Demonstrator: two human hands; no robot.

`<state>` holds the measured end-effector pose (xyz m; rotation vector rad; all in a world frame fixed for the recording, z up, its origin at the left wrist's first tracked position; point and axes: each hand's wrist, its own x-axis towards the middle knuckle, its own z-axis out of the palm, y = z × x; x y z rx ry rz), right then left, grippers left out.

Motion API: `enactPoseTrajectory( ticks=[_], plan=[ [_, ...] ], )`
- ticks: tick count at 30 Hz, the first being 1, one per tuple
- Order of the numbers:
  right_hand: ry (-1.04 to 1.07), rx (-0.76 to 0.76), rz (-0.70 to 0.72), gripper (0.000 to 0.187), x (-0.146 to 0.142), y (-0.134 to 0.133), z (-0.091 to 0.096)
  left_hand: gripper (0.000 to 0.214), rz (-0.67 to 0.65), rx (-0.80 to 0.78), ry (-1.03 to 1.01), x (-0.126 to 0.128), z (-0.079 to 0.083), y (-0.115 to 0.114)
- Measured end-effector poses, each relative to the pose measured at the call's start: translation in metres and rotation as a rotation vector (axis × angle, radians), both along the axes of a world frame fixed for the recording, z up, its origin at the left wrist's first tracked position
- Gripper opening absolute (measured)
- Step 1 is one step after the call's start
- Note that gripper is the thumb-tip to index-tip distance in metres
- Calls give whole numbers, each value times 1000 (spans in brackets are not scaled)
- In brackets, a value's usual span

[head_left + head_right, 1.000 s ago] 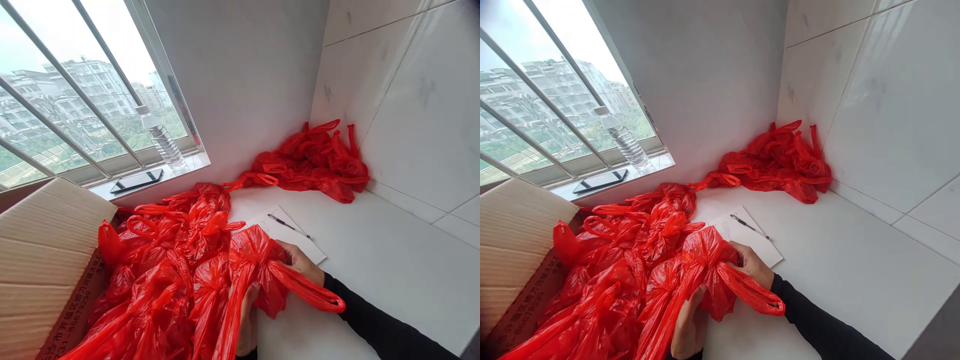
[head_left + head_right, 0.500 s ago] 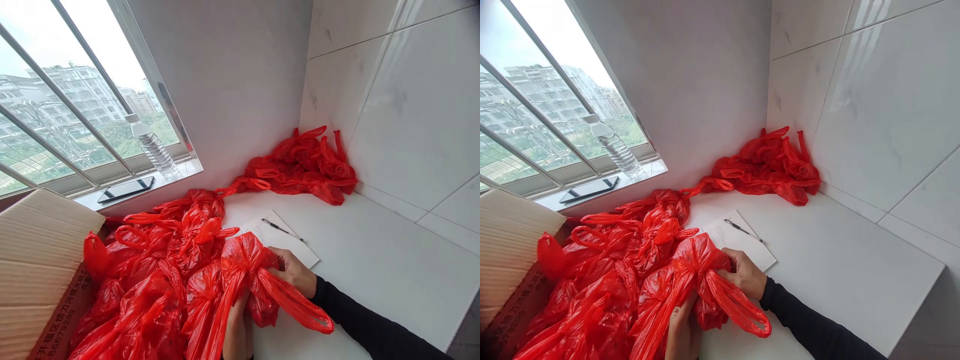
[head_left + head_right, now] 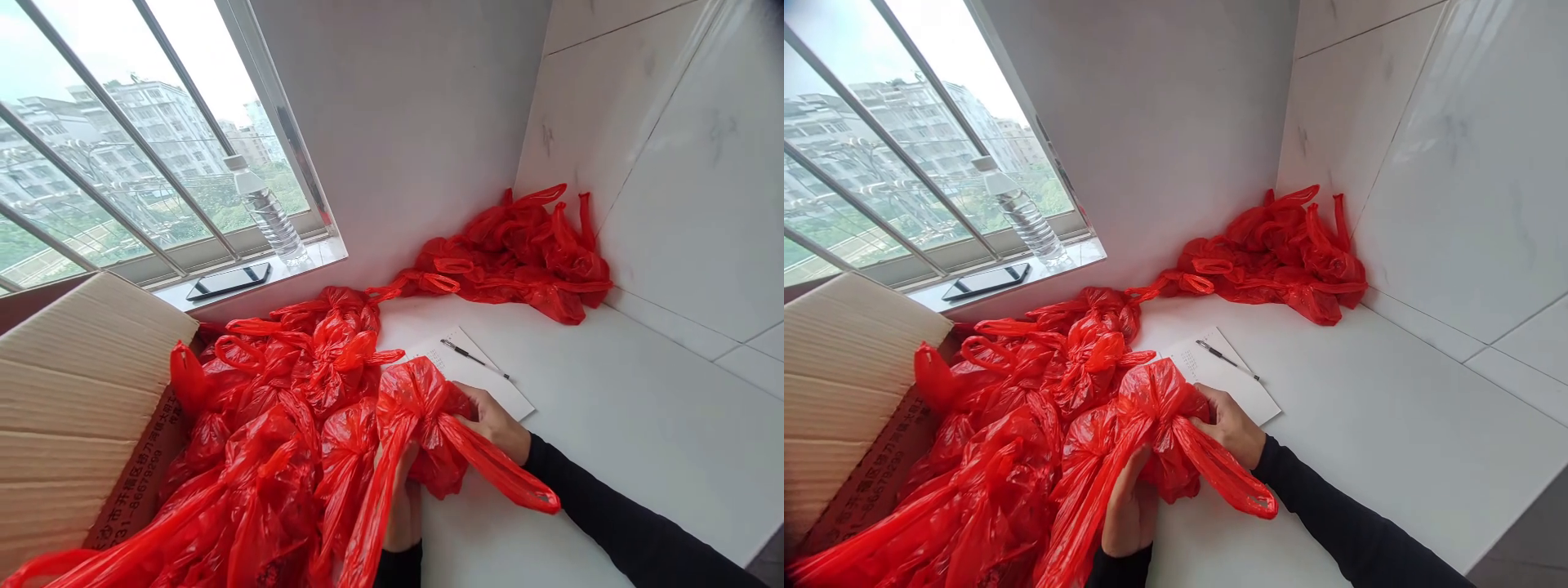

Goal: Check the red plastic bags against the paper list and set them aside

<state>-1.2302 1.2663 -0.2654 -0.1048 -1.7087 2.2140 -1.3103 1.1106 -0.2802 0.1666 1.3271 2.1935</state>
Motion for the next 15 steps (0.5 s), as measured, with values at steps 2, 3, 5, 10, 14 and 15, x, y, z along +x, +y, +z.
enactPoseTrajectory(
  ticks=[2,3,5,10,14,15],
  plan=[
    [-13,4,-1,30,1,0,1,54,18,21,-45,1,0,1],
    [-23,11,-3,30,2,0,1,52,19,32,-61,1,0,2],
    [-47,3,-23,29,4,0,1,48,10,48,-67,2,1,3],
    [-55,-146,-122,45,5,2,1,35,-24,29,-18,4,2,4],
    [-32,-79,-84,36,4,7,4,28,-114,-54,91,7,0,2],
    [-27,-79,-78,34,4,7,4,29,-105,-78,104,8,0,2]
  ],
)
